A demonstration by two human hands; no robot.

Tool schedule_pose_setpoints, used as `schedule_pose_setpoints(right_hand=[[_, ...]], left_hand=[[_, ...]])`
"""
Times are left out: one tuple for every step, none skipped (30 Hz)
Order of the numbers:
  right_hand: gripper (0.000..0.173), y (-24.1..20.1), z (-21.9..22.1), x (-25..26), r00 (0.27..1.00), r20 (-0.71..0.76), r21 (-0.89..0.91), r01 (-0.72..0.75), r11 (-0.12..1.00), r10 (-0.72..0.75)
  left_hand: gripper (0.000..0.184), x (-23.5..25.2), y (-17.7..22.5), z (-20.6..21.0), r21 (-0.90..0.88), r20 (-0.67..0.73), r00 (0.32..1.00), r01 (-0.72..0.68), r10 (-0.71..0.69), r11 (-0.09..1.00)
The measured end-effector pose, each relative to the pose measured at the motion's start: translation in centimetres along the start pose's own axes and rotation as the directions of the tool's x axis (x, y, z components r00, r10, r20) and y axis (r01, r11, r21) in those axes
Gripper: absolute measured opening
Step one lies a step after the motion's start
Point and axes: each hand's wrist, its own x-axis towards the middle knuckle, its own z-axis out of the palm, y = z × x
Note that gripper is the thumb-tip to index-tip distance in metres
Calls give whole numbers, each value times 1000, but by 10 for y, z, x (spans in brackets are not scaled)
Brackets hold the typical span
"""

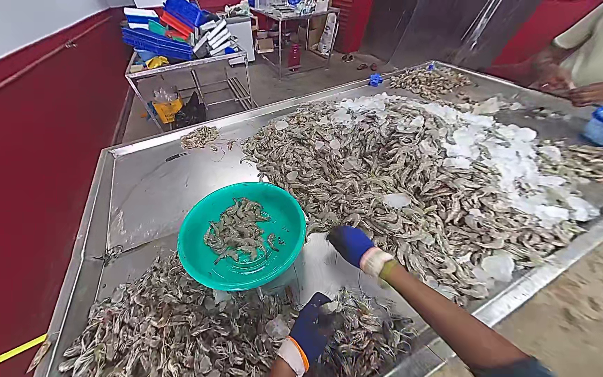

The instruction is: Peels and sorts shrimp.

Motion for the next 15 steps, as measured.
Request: schedule_pose_setpoints(right_hand=[[30,-5,4,29,997,-78,8,-1,1000,1],[33,-7,14,53,990,-142,4,-14,1000,14],[35,-8,26,68,983,-181,3,-40,999,40],[40,-9,40,72,974,-212,15,-72,997,73],[42,-10,52,68,967,-233,37,-101,994,107],[39,-11,60,58,962,-242,46,-121,992,129],[34,-9,65,44,957,-264,54,-113,992,123],[29,-4,71,29,949,-302,54,-84,995,96],[27,0,76,9,940,-335,50,-45,998,59],[29,2,78,-12,940,-341,49,-6,999,23],[31,1,78,-33,944,-331,43,30,999,-14],[30,-1,79,-52,935,-348,20,86,996,-74],[28,-4,82,-70,907,-390,-17,165,986,-158],[26,-6,87,-86,866,-439,-63,236,970,-239],[23,-10,91,-100,839,-460,-88,284,955,-292]], left_hand=[[31,0,1,3,-23,-36,999,6,-6,1000],[29,1,2,6,-36,-72,997,10,-13,999],[27,0,2,7,-34,-102,994,19,-22,999],[26,-3,2,6,-18,-134,991,26,-29,999],[26,-7,2,4,14,-165,986,36,-33,999],[28,-11,1,1,49,-204,978,44,-33,998],[28,-13,-1,-2,76,-252,967,52,-31,996],[28,-15,-2,-2,87,-313,949,59,-28,994],[31,-17,-3,0,88,-380,925,51,-14,995],[37,-15,-5,3,96,-448,893,14,30,995],[44,-11,-6,6,116,-498,862,-48,100,992],[53,-7,-3,7,139,-505,849,-97,154,986],[58,-4,4,7,160,-463,873,-88,154,983],[59,-2,13,9,174,-384,918,-34,100,984],[56,1,21,12,183,-285,958,35,19,983]])
